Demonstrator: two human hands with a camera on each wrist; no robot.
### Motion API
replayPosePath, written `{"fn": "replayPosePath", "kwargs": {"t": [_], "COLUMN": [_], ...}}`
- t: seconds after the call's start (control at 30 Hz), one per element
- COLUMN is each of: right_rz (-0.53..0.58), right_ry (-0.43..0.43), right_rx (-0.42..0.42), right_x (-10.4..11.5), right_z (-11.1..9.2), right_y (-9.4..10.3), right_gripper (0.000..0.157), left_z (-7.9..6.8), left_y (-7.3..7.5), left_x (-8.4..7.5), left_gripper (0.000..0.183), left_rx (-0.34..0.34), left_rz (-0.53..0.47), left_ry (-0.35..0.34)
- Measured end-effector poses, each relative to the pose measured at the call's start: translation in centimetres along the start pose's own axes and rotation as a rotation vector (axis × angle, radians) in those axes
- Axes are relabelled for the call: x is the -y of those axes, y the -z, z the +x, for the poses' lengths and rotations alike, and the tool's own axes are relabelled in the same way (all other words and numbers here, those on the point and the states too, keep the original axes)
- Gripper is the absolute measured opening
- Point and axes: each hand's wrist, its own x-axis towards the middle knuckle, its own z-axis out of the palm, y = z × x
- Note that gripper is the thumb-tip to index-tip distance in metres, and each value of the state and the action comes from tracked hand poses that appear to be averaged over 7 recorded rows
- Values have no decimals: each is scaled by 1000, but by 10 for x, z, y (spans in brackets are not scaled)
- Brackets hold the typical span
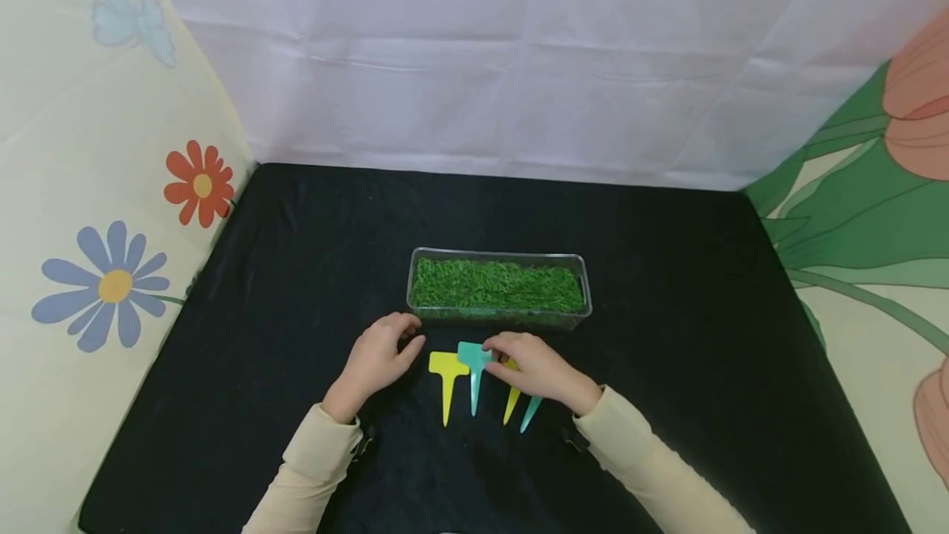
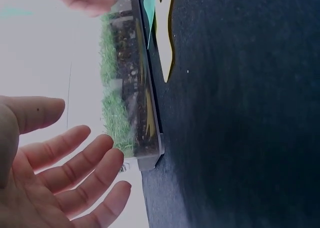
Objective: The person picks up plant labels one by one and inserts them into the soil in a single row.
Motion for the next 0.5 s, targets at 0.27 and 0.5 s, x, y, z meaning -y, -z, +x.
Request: {"fn": "replayPosePath", "kwargs": {"t": [0.27, 0.5], "right_rz": [-134, -309], "right_ry": [22, 19], "right_rx": [25, 17], "right_x": [3, 0], "right_z": [11, 18], "right_y": [-6, -13], "right_gripper": [30, 33], "left_z": [1, 2], "left_y": [-4, -15], "left_x": [-1, -6], "left_gripper": [21, 21], "left_rx": [17, 78], "left_rz": [25, 125], "left_ry": [-4, -64]}}
